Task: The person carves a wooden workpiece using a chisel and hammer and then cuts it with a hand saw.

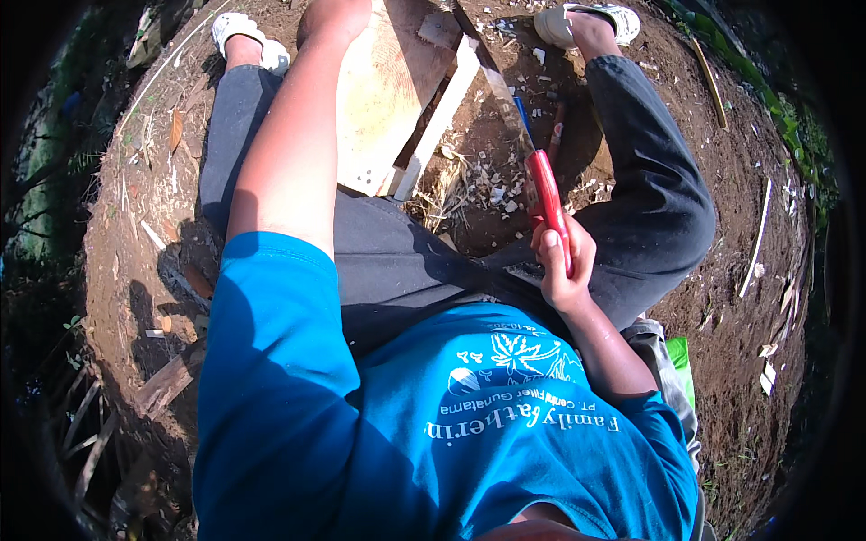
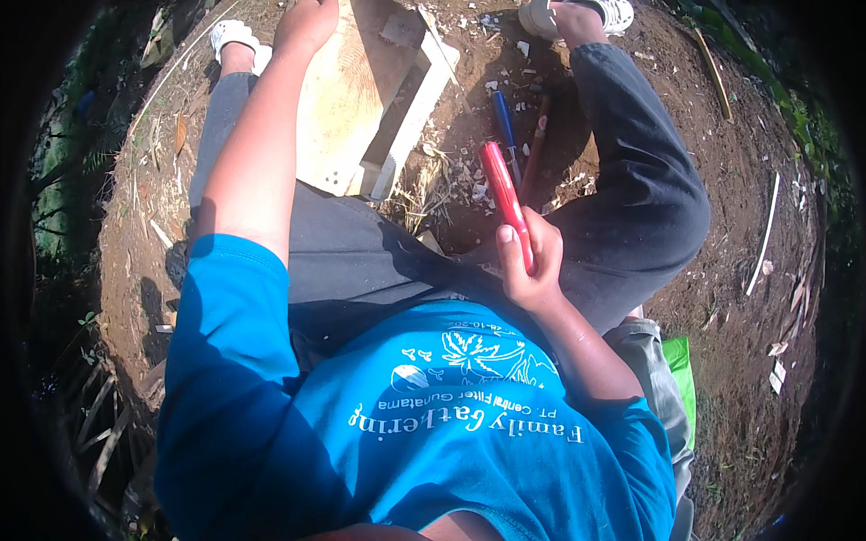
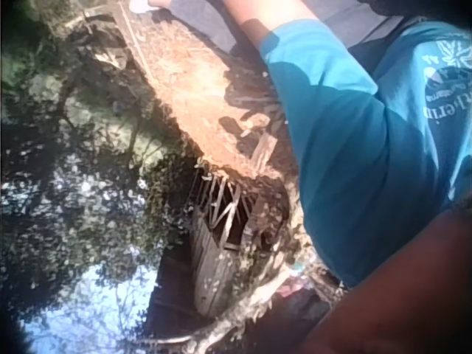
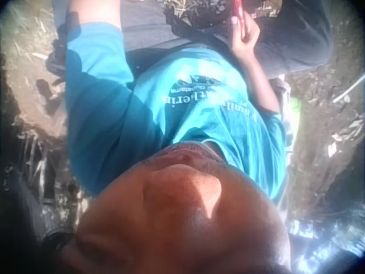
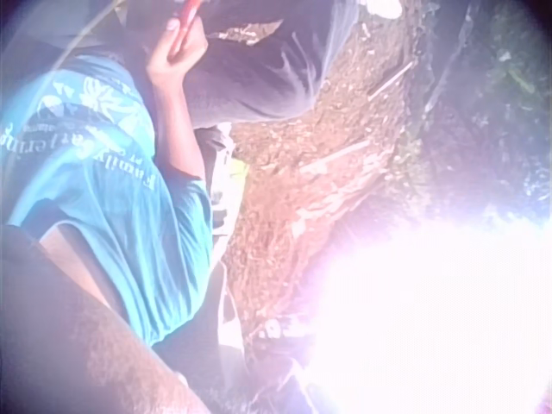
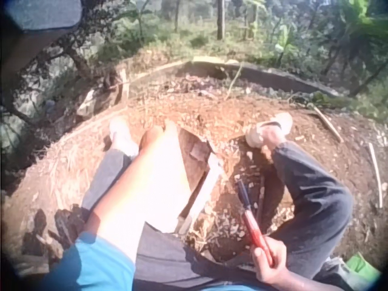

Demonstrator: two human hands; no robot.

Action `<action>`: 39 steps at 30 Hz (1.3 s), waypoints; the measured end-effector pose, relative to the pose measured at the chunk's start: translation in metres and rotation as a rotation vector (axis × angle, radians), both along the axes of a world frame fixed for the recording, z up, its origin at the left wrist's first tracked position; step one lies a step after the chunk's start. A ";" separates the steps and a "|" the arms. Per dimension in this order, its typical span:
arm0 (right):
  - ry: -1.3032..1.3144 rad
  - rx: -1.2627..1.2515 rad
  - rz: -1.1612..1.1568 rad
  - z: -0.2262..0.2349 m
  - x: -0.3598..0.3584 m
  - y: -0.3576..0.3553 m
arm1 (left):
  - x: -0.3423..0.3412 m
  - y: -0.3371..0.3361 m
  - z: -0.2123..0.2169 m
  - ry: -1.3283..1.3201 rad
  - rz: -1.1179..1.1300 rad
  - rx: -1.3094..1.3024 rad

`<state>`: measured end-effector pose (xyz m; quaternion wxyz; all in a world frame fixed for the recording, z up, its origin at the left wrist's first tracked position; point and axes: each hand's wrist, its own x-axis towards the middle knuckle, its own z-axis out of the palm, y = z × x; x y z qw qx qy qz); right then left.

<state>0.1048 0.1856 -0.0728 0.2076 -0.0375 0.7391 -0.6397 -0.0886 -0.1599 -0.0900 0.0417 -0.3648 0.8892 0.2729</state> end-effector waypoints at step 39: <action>0.219 0.082 -0.074 -0.019 -0.091 -0.068 | -0.027 -0.043 -0.052 -0.206 -0.103 -0.011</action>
